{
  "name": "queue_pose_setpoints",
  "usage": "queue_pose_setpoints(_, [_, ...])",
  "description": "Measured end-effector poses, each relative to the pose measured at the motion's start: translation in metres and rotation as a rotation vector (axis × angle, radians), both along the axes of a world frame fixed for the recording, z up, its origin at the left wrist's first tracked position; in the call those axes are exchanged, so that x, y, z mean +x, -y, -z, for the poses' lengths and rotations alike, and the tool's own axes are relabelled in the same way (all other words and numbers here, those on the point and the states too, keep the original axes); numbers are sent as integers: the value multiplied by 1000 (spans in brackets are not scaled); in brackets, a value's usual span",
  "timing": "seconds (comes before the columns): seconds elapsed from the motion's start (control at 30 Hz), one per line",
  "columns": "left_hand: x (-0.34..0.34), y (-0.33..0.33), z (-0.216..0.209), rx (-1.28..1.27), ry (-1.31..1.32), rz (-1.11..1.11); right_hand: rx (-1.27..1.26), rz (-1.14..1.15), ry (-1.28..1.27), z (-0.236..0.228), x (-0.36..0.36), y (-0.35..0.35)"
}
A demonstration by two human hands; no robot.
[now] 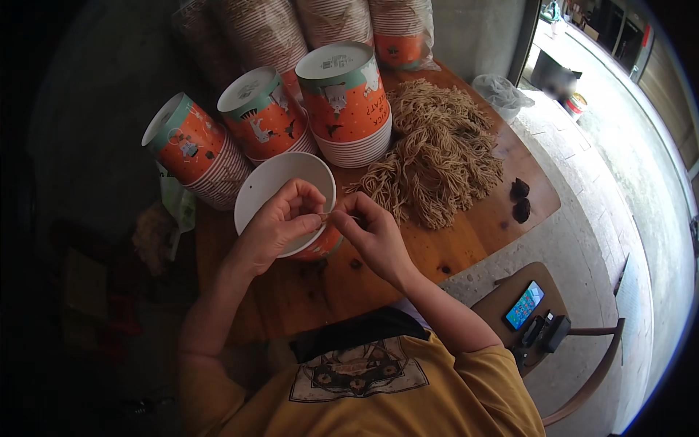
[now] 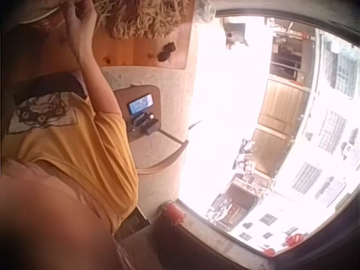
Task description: The recorder is threading and tying string handles onto paper buckets at a workbench.
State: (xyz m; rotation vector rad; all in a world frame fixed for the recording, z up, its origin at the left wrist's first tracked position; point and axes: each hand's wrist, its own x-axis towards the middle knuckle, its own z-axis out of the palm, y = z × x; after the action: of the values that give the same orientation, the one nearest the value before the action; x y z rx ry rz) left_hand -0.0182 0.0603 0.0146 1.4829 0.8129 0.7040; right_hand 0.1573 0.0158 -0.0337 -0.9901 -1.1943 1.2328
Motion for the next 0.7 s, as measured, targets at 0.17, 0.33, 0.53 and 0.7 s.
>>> queue_pose_setpoints(0.17, [-2,-6,-5,-168,42,79,-63,-21,-65,4,0,1])
queue_pose_setpoints(0.33, [-6,-16,4,-297,180,157,-302,-115,-199,4,6,1])
queue_pose_setpoints(0.53, [3,-10,1,-249,90,123,185,110,9,17,1,-2])
queue_pose_setpoints(0.7, [6,-6,0,-189,21,76,427,279,451,4,3,6])
